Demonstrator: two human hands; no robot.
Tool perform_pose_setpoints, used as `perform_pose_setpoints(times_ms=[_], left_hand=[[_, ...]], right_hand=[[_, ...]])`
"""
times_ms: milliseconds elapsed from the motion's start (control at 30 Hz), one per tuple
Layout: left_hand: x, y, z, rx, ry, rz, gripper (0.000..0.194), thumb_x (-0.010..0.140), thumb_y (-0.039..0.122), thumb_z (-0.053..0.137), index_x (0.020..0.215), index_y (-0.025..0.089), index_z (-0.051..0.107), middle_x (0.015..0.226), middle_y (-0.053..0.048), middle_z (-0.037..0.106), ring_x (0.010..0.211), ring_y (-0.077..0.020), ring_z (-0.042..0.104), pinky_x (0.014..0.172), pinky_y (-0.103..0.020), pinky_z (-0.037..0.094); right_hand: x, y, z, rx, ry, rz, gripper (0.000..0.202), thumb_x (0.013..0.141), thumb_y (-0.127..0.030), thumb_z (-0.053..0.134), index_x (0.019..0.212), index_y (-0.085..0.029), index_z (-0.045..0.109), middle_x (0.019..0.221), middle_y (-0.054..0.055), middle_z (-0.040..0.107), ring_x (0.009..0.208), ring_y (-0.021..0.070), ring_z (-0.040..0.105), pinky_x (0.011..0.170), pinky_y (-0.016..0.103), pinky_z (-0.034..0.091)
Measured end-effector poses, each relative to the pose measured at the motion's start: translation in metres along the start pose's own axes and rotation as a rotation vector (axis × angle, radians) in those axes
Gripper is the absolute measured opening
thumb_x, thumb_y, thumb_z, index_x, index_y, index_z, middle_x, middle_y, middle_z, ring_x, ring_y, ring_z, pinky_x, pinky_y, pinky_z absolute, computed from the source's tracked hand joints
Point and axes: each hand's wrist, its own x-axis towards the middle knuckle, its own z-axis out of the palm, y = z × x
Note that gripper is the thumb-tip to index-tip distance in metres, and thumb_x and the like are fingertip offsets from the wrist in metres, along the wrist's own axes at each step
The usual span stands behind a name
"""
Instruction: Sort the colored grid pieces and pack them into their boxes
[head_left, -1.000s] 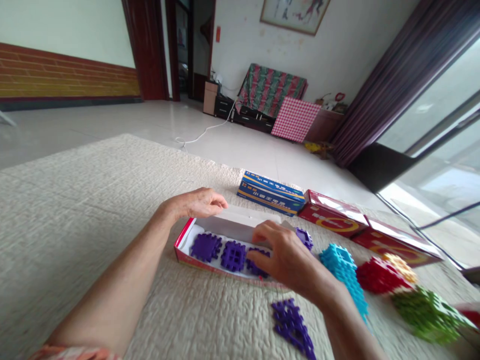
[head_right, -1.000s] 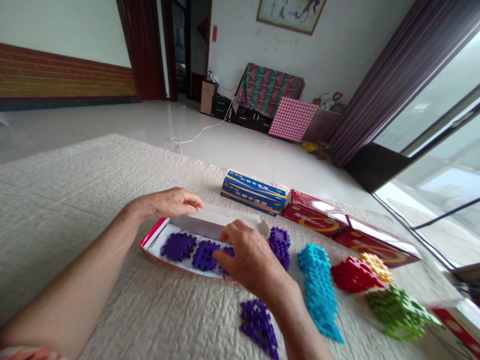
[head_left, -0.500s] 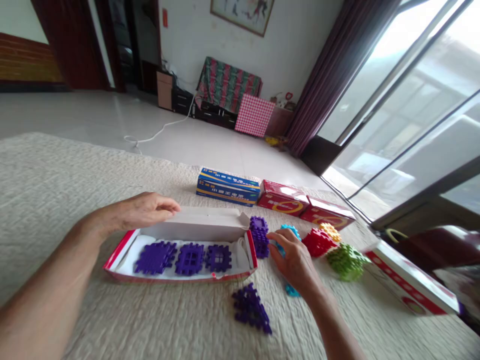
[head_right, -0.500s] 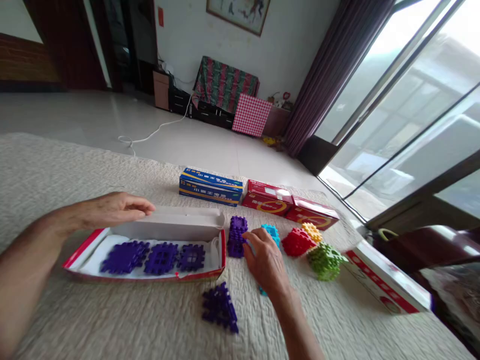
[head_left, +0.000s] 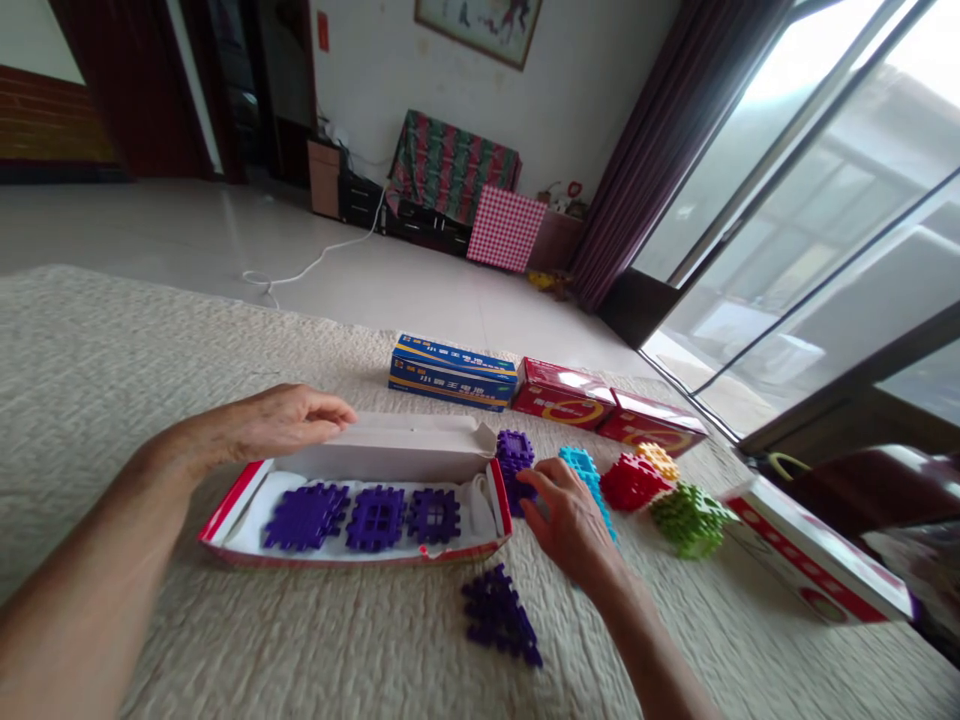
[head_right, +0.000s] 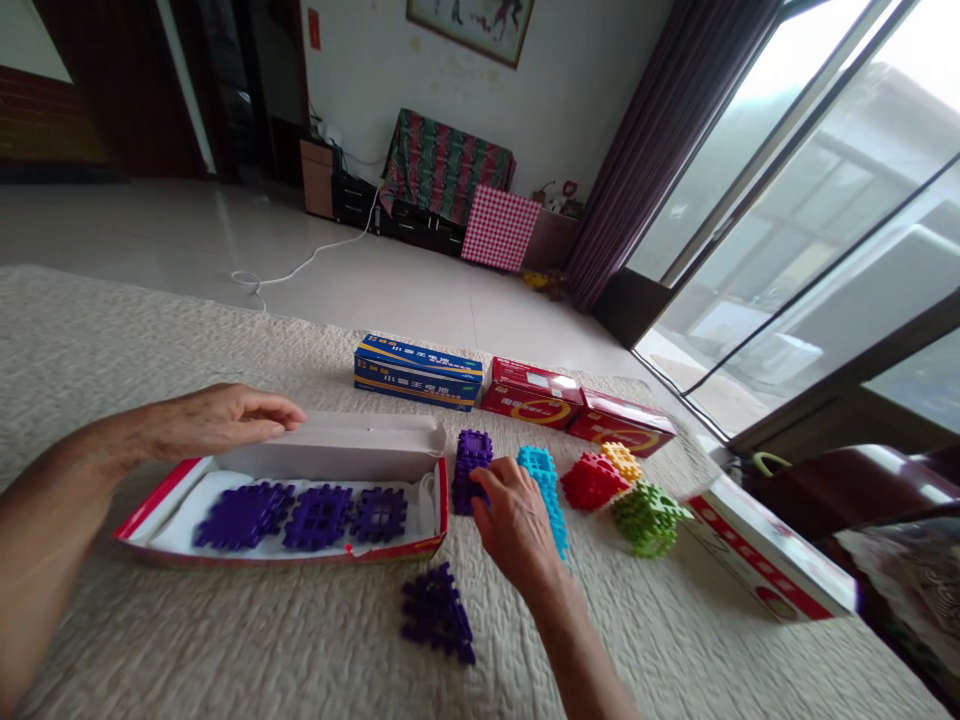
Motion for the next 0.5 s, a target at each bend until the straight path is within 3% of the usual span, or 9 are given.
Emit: perform_pose_setpoints(times_ms=[333, 500], left_hand=[[0.000, -0.001, 0.000, -0.003, 0.011, -0.013, 0.039, 0.078, 0.036, 0.049, 0.107, 0.018, 0.067, 0.103, 0.000, 0.070, 0.089, -0.0142, 0.060, 0.079, -0.021, 0.040], [0.000, -0.001, 0.000, 0.000, 0.007, -0.015, 0.038, 0.077, 0.036, 0.048, 0.105, 0.019, 0.067, 0.102, 0.000, 0.070, 0.088, -0.0138, 0.060, 0.078, -0.020, 0.040]], right_hand=[[0.000, 0.005, -0.005, 0.282, -0.032, 0.055, 0.015, 0.081, -0.012, 0.049, 0.088, -0.018, 0.060, 0.086, 0.004, 0.063, 0.081, 0.0166, 0.058, 0.075, 0.029, 0.045], [-0.003, 0.007, -0.013, 0.375, -0.210, 0.165, 0.017, 0.081, -0.016, 0.048, 0.089, -0.019, 0.062, 0.078, 0.001, 0.064, 0.066, 0.0136, 0.057, 0.061, 0.025, 0.042]])
